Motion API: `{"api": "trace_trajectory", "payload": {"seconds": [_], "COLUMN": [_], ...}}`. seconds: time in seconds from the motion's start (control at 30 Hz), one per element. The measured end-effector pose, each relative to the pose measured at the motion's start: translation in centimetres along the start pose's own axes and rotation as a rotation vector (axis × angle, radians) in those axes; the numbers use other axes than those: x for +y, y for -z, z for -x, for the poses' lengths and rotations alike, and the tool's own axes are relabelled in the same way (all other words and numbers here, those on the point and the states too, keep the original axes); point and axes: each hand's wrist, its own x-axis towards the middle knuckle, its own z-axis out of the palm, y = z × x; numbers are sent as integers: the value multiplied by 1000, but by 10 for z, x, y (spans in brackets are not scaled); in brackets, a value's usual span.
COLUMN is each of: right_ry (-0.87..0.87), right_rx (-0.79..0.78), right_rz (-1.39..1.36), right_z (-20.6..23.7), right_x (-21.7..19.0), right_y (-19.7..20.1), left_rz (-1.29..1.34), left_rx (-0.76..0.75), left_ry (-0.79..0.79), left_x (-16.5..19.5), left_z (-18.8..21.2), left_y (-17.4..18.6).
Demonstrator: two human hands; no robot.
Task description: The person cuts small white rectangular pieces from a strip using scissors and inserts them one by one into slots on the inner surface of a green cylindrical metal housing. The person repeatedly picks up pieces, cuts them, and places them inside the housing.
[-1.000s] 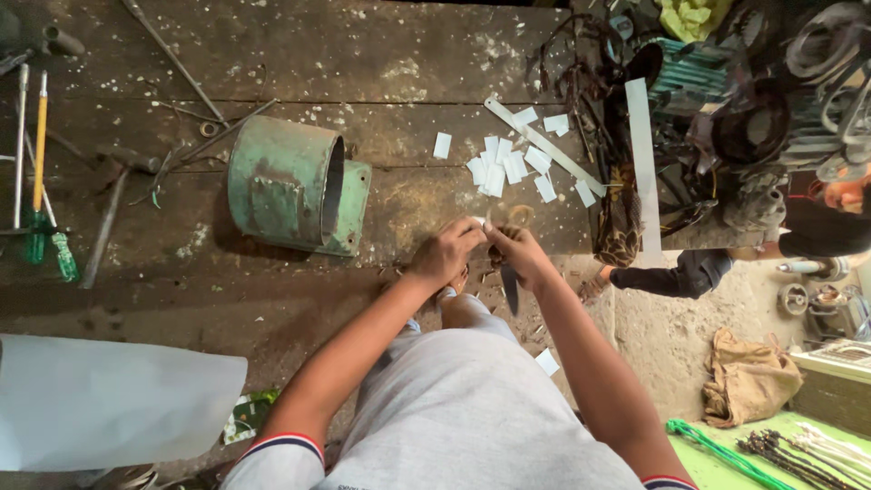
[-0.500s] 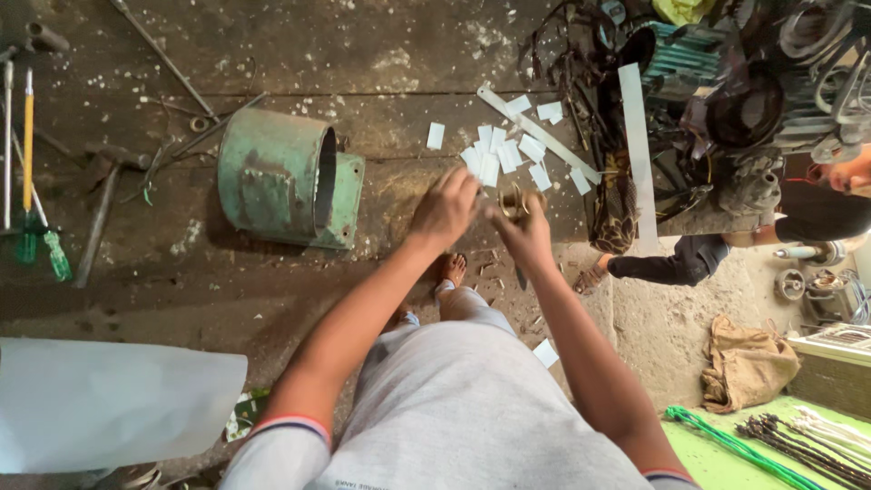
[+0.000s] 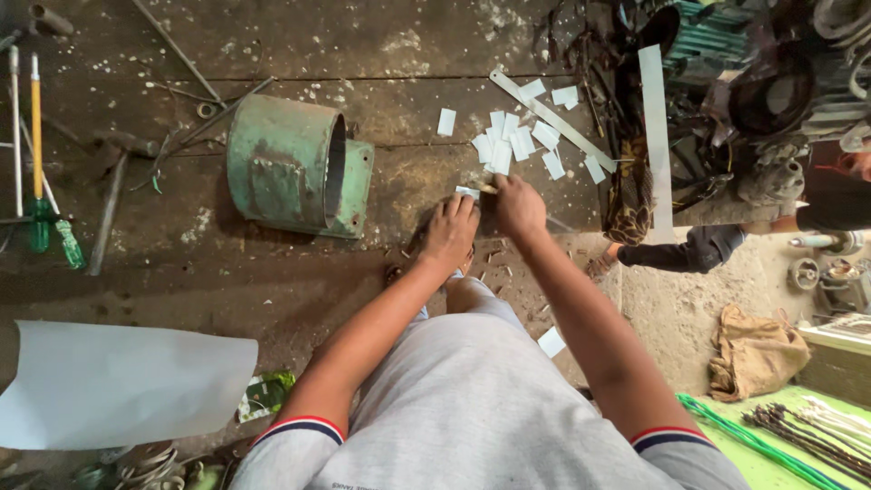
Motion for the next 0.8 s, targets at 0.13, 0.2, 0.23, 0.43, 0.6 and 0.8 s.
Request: {"api": "trace_trajectory", "payload": {"seconds": [0.13,0.2,0.23,0.43,0.6,0.8], "right_ry": [134,179,171,163,69,70], "right_rx": [-91,-129,-173,-96,-128,229], "right_rz": [-191,-132,-62,148,32,-195], "right_z": [-16,-13,-9,13,-11,-23], "right_x": [8,8,7,-8,1,33], "right_y": [16,15,13,9,10,14], "left_rz": [26,16,42,80,81,52], "left_rx": [-6,8,-9,-23,-54,-98], "left_ry": [-20,-42,-29,23,26,-194], "left_x": [-2,-2,-2,-3,-1,-13], "left_z": [6,12,14,8,-5,-32], "left_y": [6,7,6,-1,-4,-1]}}
